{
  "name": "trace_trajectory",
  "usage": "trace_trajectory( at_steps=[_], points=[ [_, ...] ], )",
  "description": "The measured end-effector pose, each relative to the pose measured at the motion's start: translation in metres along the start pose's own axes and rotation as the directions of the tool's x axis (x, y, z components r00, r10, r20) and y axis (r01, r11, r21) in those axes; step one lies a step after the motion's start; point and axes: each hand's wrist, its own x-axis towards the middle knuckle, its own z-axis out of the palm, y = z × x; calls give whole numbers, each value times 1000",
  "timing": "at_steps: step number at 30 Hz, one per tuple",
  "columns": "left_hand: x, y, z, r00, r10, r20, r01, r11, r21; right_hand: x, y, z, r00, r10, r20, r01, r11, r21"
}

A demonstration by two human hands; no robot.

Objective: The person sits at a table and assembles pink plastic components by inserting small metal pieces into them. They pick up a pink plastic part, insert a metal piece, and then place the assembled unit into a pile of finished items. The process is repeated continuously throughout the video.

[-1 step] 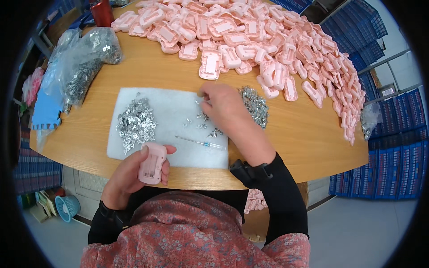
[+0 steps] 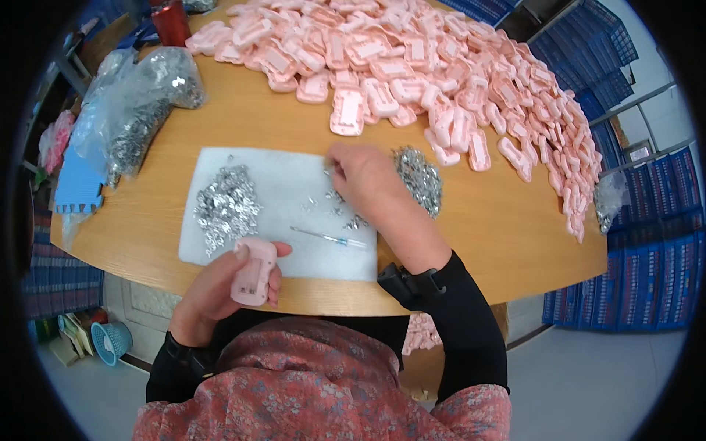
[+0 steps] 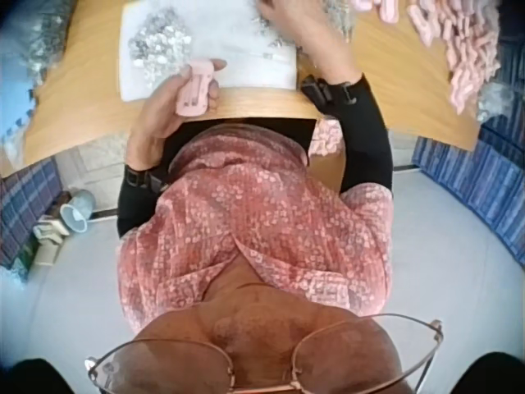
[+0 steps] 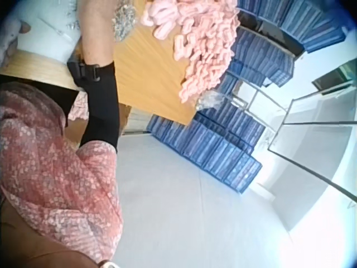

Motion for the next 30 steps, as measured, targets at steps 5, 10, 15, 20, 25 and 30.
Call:
trace_trajectory(
  at_steps=[5,10,15,20,25,30],
  points=[
    [3,5,7,1000,13,-28,-11,998,59,-2,-11,-18,999,19,30,-21,998,63],
    [19,29,23,987,134,-88,-142,985,-98,-21,-47,-38,979,31,203,-153,767,624],
    [42,22,32,986,161,-30,-163,981,-103,-35,-67,-38,993,-52,104,-25,779,626],
    [51,11,35,963,265,56,-255,957,-141,-49,-61,-24,1000,-30,3,23,823,567],
    [42,8,31,914,401,-62,-401,916,5,-50,-90,-24,997,-68,-45,81,775,627],
    [35,15,39,896,431,-108,-422,902,95,-56,-79,-22,999,-1,-33,22,767,641]
  ],
)
